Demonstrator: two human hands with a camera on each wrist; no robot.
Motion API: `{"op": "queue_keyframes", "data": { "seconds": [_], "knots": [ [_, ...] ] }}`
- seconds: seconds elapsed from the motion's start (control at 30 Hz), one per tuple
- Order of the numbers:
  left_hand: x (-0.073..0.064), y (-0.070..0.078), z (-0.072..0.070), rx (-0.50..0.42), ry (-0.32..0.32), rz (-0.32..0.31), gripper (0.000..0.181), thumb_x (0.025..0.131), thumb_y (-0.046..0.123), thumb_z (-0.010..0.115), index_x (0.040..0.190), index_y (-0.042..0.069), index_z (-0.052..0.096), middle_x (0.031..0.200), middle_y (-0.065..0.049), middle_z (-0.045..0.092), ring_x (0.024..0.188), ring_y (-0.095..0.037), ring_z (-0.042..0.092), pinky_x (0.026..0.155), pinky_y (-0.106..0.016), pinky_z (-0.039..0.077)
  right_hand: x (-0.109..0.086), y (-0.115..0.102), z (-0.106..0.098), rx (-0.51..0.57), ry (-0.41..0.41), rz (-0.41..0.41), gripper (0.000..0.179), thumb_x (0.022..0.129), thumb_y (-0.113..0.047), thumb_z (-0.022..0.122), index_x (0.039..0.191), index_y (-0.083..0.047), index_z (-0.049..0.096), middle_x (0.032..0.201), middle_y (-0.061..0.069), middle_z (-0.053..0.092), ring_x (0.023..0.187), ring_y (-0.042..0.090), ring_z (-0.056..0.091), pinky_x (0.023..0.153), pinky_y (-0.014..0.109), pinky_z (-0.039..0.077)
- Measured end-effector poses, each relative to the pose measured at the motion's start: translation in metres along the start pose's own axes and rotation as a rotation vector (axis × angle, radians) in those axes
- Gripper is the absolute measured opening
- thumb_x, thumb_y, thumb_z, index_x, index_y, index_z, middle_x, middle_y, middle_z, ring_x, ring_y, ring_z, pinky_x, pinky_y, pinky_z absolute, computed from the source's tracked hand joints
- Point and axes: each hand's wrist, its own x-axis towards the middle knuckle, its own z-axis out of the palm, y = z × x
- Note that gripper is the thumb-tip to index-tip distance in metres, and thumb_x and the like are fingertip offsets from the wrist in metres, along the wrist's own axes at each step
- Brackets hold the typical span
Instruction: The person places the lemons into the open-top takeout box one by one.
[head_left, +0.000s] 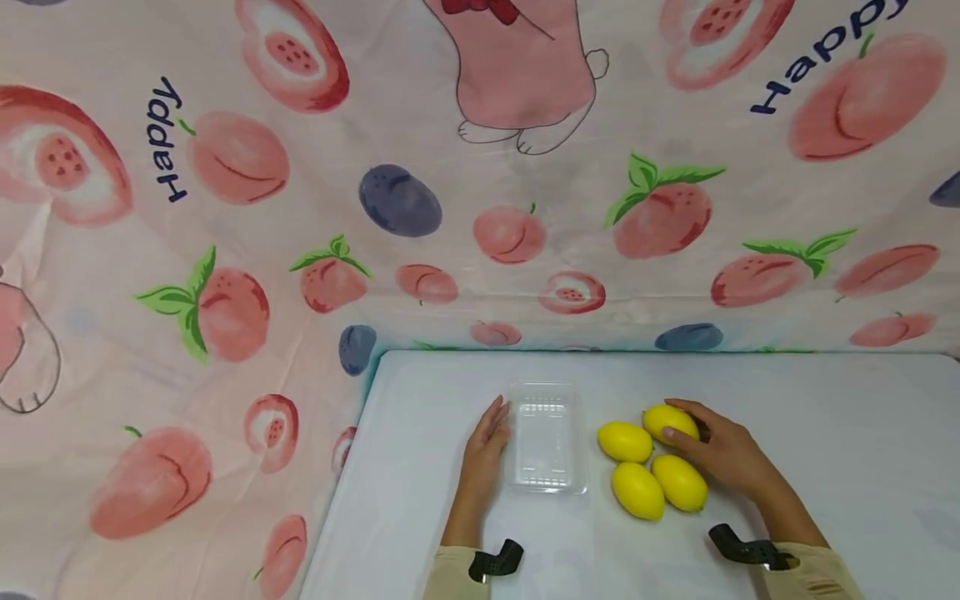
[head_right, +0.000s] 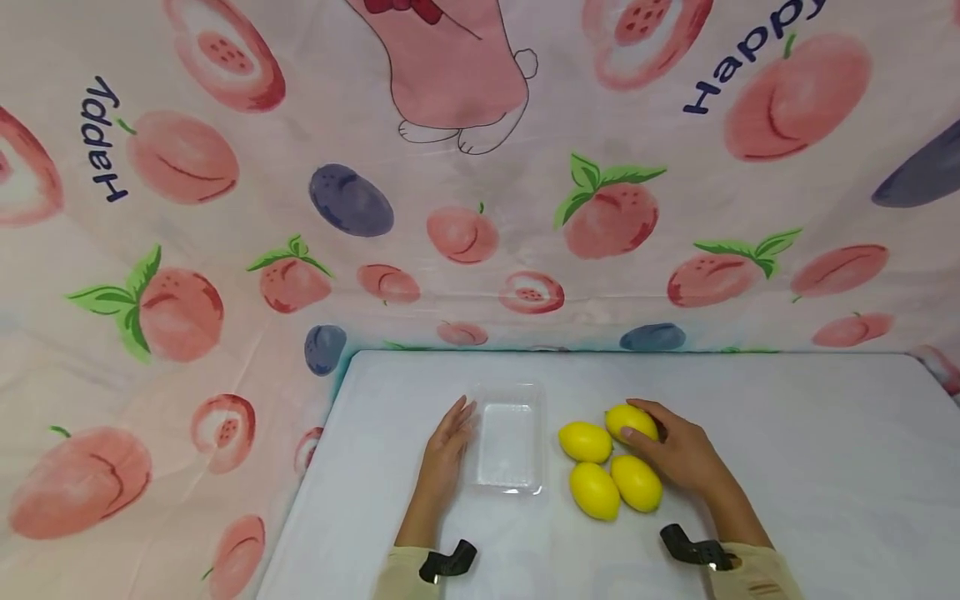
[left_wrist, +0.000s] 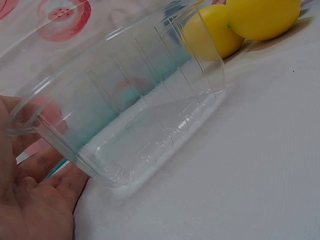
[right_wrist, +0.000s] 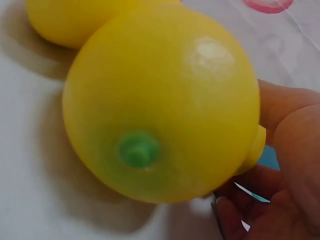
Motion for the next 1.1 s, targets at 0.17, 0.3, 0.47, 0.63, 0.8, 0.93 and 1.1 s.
{"op": "queue_keyframes", "data": {
  "seconds": [0.17,0.3,0.47,0.63,0.8,0.93,1.1],
  "knots": [
    [0.0,-0.002,0.001,0.012,0.002,-0.002,0.051,0.106,0.016,0.051,0.156,0.022,0.043,0.158,-0.002,0.048,0.149,-0.023,0.041,0.125,-0.047,0.03,-0.001,0.001,0.0,-0.024,0.015,-0.003,0.077,0.094,-0.067,0.058,0.151,-0.016,0.046,0.149,0.028,0.051,0.129,0.051,0.051,0.099,0.072,0.044],
    [0.0,-0.001,0.001,0.01,0.003,0.003,0.052,0.106,0.015,0.051,0.157,0.02,0.042,0.158,-0.004,0.048,0.149,-0.024,0.041,0.125,-0.048,0.03,-0.001,0.0,0.0,-0.046,0.037,-0.004,0.069,0.094,-0.062,0.062,0.143,-0.015,0.049,0.141,0.033,0.056,0.121,0.05,0.057,0.096,0.069,0.048],
    [0.002,0.0,0.002,0.003,0.003,0.002,0.052,0.106,0.013,0.051,0.156,0.02,0.043,0.157,-0.004,0.049,0.149,-0.024,0.041,0.125,-0.047,0.03,0.0,0.0,-0.001,-0.081,0.056,-0.015,0.066,0.091,-0.056,0.07,0.137,-0.013,0.049,0.131,0.033,0.061,0.111,0.045,0.062,0.092,0.064,0.053],
    [0.001,0.001,0.002,0.008,0.007,0.001,0.052,0.106,0.014,0.05,0.157,0.019,0.042,0.157,-0.004,0.049,0.149,-0.024,0.041,0.125,-0.046,0.031,0.001,0.001,-0.004,-0.099,0.048,-0.025,0.079,0.088,-0.06,0.072,0.145,-0.011,0.047,0.129,0.032,0.063,0.111,0.044,0.062,0.091,0.063,0.053],
    [0.0,0.001,0.002,0.01,0.013,-0.01,0.051,0.106,0.014,0.05,0.156,0.019,0.043,0.157,-0.003,0.049,0.149,-0.023,0.041,0.125,-0.046,0.03,-0.001,0.002,-0.009,-0.082,0.02,0.01,0.088,0.091,-0.064,0.065,0.155,-0.01,0.039,0.14,0.037,0.054,0.12,0.05,0.056,0.096,0.07,0.048],
    [0.001,0.0,0.002,0.011,0.01,-0.011,0.052,0.106,0.014,0.051,0.156,0.019,0.043,0.157,-0.003,0.049,0.149,-0.023,0.041,0.125,-0.045,0.03,-0.002,0.002,-0.013,-0.014,0.003,0.083,0.089,0.091,-0.068,0.062,0.156,-0.011,0.038,0.145,0.034,0.05,0.123,0.048,0.053,0.097,0.069,0.047],
    [0.002,-0.001,0.002,0.014,0.008,-0.007,0.052,0.106,0.014,0.05,0.157,0.019,0.042,0.157,-0.003,0.049,0.149,-0.023,0.041,0.125,-0.046,0.03,-0.004,-0.002,-0.014,0.053,0.008,0.113,0.087,0.09,-0.065,0.066,0.152,-0.009,0.04,0.143,0.029,0.05,0.12,0.044,0.051,0.092,0.061,0.05]
  ]
}}
